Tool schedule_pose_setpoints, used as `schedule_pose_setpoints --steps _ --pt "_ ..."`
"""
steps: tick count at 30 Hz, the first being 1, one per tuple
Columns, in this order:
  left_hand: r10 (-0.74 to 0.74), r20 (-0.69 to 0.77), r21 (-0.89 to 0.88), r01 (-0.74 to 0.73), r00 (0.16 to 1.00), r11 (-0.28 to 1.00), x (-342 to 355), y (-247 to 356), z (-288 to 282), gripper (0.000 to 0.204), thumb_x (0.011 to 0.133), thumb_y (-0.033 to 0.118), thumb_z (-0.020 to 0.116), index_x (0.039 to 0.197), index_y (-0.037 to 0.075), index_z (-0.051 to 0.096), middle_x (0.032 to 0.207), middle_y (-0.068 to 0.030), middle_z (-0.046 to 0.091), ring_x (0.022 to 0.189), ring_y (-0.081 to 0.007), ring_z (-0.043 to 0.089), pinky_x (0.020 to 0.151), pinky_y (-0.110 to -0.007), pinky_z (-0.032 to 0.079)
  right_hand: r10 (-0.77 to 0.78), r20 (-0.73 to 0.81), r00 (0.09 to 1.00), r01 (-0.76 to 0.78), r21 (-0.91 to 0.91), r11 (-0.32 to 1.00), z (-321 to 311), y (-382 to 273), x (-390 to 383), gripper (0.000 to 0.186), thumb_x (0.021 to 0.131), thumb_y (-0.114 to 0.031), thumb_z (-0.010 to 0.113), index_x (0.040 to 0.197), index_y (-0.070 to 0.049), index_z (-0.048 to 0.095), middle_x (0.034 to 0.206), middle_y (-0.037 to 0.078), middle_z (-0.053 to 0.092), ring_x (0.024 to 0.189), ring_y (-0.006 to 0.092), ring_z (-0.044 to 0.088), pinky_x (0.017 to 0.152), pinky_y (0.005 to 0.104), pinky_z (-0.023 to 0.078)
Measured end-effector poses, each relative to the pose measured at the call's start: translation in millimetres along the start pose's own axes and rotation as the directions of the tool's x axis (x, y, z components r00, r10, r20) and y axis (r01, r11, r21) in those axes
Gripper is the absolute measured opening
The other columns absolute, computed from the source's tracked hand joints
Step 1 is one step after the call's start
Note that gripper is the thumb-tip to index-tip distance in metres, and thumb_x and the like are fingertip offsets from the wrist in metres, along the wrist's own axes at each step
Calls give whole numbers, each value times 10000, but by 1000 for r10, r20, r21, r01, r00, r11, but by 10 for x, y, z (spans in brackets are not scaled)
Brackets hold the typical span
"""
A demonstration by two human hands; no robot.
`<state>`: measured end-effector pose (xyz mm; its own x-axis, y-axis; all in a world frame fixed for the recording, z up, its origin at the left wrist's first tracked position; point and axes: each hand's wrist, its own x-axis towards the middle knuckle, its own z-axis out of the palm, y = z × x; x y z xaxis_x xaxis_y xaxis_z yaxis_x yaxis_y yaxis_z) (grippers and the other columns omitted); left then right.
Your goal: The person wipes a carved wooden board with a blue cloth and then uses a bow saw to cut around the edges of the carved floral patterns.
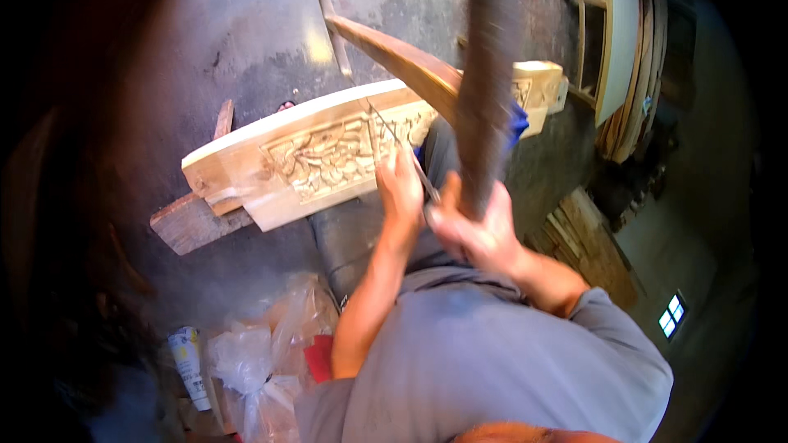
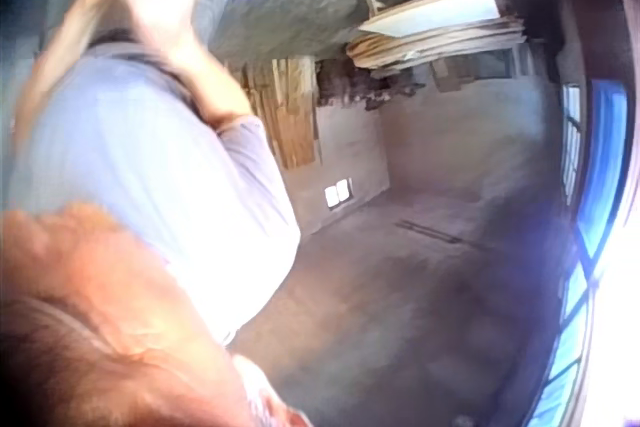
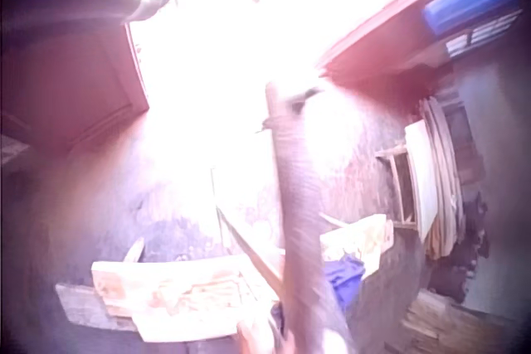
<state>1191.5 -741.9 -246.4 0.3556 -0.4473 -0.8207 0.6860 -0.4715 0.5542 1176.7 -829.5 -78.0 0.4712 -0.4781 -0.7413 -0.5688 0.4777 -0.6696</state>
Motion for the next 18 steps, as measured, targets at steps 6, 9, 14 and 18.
schedule_pose_setpoints --steps 6,9,14,18 --pt "-133 -96 -292 100 986 951 404 -358 -34 342 983 190 518 691 21 567 610 -26 496 582 -128 423 542 -370 357 95 35 995 -96 46 994 284 108 501 250 937 -57 694 767 -56 509 567 37 527 425 94 443 397 266 337" --pt "-105 -98 -225 81 990 971 298 -270 1 350 1017 221 531 784 -34 589 625 -139 523 570 -271 476 590 -463 390 106 -16 994 -104 76 992 259 159 447 254 946 -62 683 774 -47 496 557 48 513 398 101 425 378 270 316" --pt "111 -125 139 -94 986 986 228 -187 -95 355 1027 246 507 806 -3 631 782 -274 634 756 -503 617 671 -563 461 77 -62 995 -75 35 997 314 177 404 278 989 -117 638 808 -52 438 531 37 422 380 117 372 371 282 307" --pt "305 -113 246 -271 946 931 226 -273 -122 291 1001 183 529 776 8 585 754 -244 618 739 -481 635 642 -560 468 54 -99 994 -49 50 998 376 196 371 283 992 -179 651 813 -60 468 546 52 468 400 130 407 398 291 336"
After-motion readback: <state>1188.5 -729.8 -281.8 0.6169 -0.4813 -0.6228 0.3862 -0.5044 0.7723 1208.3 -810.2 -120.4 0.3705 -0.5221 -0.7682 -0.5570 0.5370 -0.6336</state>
